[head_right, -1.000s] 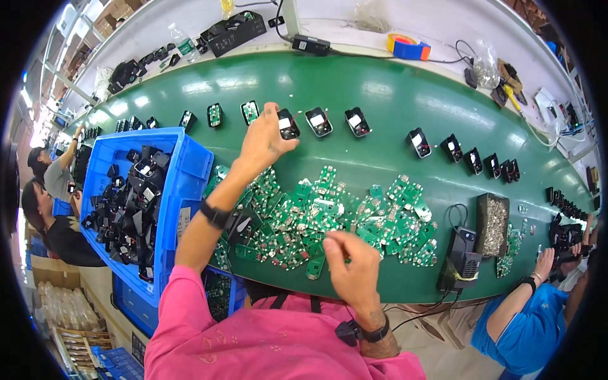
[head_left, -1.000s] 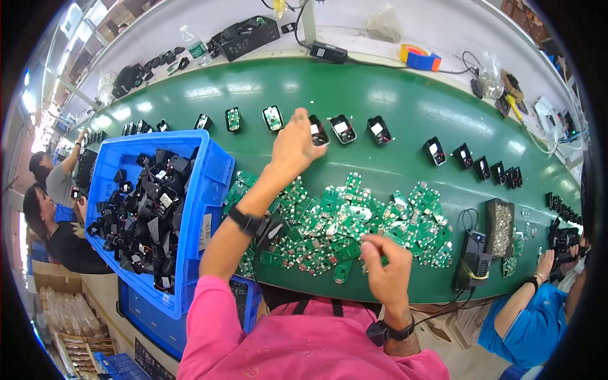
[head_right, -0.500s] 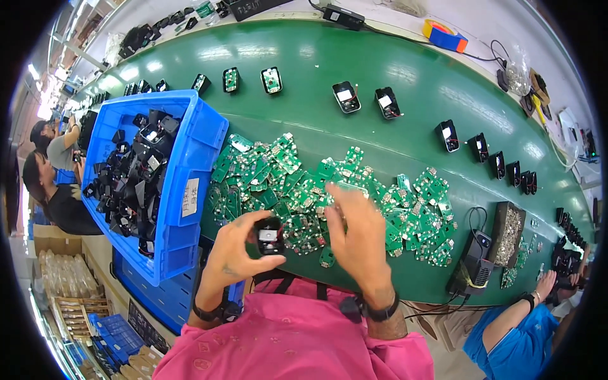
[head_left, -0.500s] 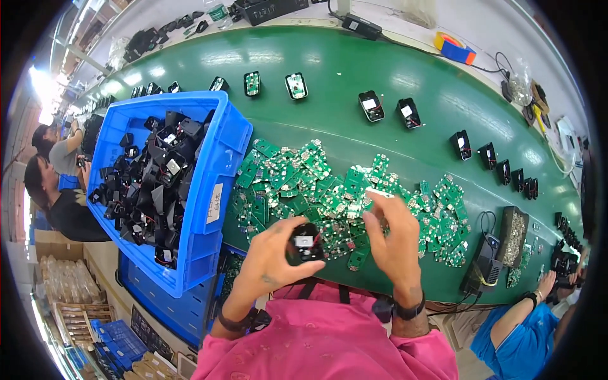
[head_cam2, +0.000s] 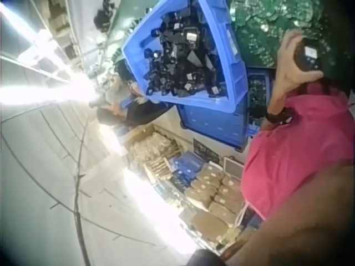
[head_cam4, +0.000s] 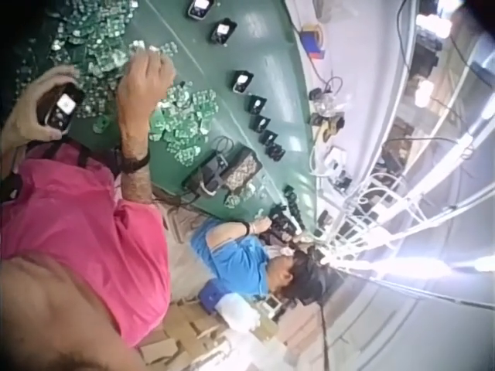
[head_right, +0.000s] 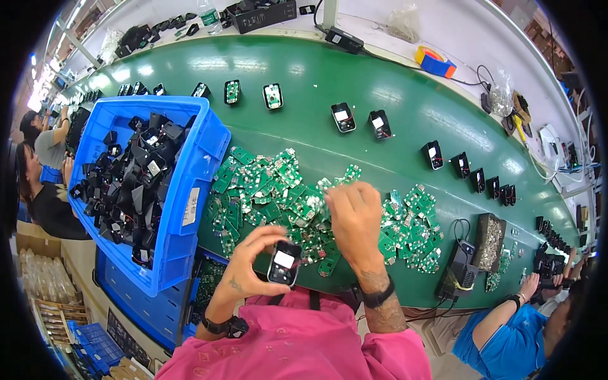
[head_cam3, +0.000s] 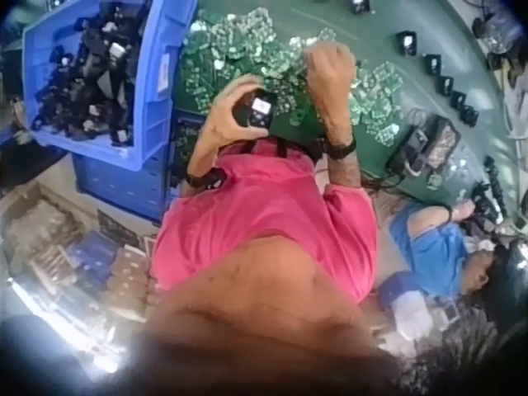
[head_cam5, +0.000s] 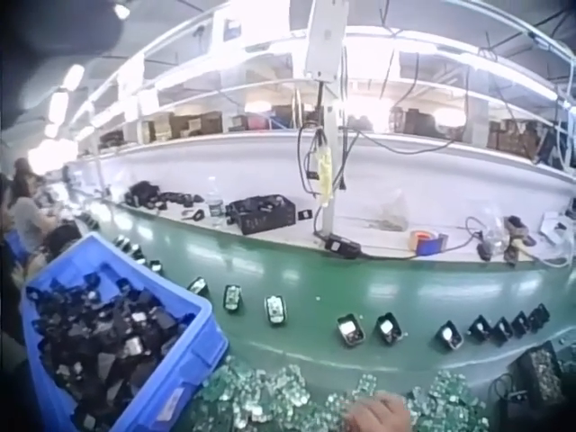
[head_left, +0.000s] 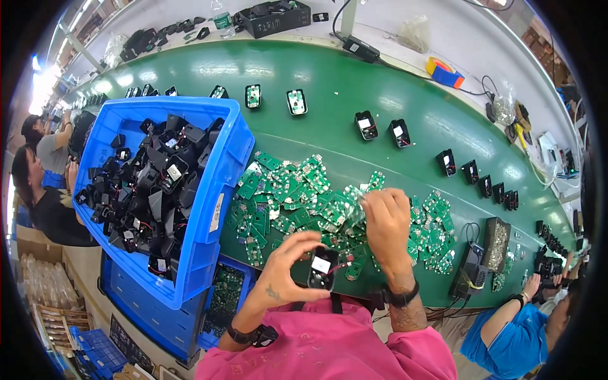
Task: The person assembles electronic devices by fitting circuit boards into plastic housings and connecting wires. After moving a blue bin to gather more circuit boards from a lower container, the person spreads them on the table and continues the assembly process.
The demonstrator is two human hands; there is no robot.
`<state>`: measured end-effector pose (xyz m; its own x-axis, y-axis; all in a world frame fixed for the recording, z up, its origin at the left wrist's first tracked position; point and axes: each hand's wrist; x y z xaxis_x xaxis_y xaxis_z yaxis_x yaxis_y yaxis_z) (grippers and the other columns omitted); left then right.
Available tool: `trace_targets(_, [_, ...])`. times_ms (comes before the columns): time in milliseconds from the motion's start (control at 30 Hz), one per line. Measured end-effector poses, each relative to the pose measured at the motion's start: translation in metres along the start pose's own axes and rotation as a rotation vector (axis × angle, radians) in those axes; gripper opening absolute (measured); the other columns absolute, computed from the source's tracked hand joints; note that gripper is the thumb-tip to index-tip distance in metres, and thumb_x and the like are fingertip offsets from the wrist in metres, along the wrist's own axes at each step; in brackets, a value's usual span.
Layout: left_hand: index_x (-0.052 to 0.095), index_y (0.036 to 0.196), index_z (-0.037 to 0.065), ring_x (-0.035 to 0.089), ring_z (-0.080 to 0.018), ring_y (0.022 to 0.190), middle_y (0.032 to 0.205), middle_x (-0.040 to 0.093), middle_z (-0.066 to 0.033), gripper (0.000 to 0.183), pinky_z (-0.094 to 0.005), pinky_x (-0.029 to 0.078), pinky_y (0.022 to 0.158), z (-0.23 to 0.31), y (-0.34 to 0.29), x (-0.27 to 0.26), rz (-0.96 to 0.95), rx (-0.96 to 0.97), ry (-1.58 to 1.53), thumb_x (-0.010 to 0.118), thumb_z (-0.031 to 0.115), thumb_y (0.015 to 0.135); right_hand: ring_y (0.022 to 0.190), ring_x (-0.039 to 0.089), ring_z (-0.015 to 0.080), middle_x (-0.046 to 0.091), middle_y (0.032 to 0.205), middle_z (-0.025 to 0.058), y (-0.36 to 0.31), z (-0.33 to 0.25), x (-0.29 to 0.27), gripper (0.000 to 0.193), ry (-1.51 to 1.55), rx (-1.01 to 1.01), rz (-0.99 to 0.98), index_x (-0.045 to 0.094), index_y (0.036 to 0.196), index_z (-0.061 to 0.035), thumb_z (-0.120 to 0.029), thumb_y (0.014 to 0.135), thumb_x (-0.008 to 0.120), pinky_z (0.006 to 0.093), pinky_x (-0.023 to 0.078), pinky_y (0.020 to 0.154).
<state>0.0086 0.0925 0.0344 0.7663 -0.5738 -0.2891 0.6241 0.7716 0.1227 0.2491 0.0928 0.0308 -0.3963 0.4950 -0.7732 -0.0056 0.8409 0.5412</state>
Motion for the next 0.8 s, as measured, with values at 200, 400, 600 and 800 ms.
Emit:
trace_targets(200, [0.061,0.124,-0.001,0.06,-0.0277,0.118,0.134,0.055,-0.0177,0.078,-0.0379,0.046,0.103,0.011,0.017,0.002,-0.225,-0.05,-0.168,0.093,0.024,0.058,0.067,0.059,0.0223,0.063,0.077,0.007,-0.012,-0.025,-0.032,0.007,0.46,-0.029,-0.148,0.066,0.086,-0.0034,-0.008,0.084,0.07,0.0349,0.047,0.061])
trace_targets(400, [0.051,0.135,-0.004,0.056,-0.0193,0.121,0.132,0.057,-0.0124,0.088,-0.0351,0.045,0.106,0.0,0.018,0.021,-0.054,-0.11,-0.568,0.093,0.011,0.059,0.067,0.059,0.0086,0.06,0.076,0.0018,-0.05,-0.035,-0.03,0.017,1.017,0.697,-0.243,0.061,0.09,0.0013,-0.011,0.099,0.054,0.025,0.047,0.057])
trace_targets(600, [0.05,0.134,-0.004,0.063,-0.019,0.112,0.121,0.064,-0.0113,0.083,-0.034,0.048,0.101,0.017,0.018,0.026,0.034,-0.212,-0.545,0.091,0.016,0.064,0.046,0.033,0.0078,0.044,0.063,0.0019,-0.051,-0.022,-0.029,0.03,1.7,1.018,0.042,0.045,0.082,-0.0083,-0.028,0.105,0.044,0.0232,0.028,0.042])
trace_targets(800, [0.058,0.126,-0.002,0.067,-0.016,0.098,0.11,0.069,-0.0115,0.074,-0.0321,0.054,0.089,0.032,0.028,0.031,0.121,-0.071,-0.302,0.091,0.019,0.064,0.048,0.036,0.0074,0.043,0.062,0.0012,-0.063,-0.017,-0.032,0.027,2.277,1.011,-0.316,0.046,0.083,-0.0075,-0.025,0.104,0.044,0.0223,0.029,0.042])
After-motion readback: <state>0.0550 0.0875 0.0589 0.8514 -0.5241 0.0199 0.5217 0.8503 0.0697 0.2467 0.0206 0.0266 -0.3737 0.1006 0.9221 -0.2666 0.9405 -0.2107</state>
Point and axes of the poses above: each hand's wrist, its own y-axis towards the middle knuckle, its own x-axis out of the palm, z = x × y
